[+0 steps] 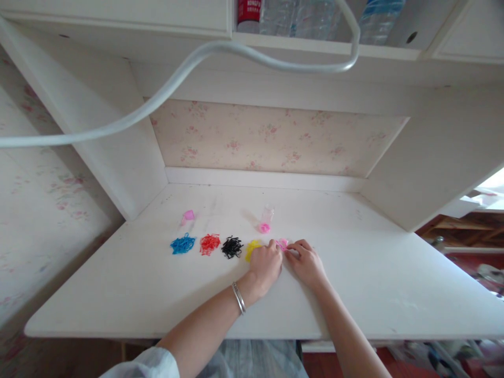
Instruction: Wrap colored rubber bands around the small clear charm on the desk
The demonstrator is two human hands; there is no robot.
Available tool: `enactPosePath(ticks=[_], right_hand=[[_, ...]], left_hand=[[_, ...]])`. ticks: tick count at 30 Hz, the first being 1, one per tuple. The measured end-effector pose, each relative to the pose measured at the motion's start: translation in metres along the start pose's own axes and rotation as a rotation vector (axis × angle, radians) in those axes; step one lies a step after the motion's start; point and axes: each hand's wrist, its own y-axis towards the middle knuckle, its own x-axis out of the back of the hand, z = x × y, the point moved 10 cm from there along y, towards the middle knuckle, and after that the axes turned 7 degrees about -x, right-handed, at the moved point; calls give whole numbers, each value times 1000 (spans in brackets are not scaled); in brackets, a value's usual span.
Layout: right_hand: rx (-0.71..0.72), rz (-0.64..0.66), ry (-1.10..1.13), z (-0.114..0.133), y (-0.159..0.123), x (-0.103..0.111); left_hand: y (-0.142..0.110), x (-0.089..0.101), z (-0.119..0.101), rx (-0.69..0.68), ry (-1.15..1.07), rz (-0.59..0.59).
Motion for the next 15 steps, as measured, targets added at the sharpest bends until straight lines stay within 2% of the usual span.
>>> enactPosePath(ticks=[4,8,15], right_hand=[[30,13,-3,3,0,-2],[26,6,-2,2,0,-2],[37,0,-28,5,-2,-2]], left_hand=[[-3,2,-2,-22,18,12],[-4,15,1,-10,-1,-3],[5,70,29,18,-99,-190]])
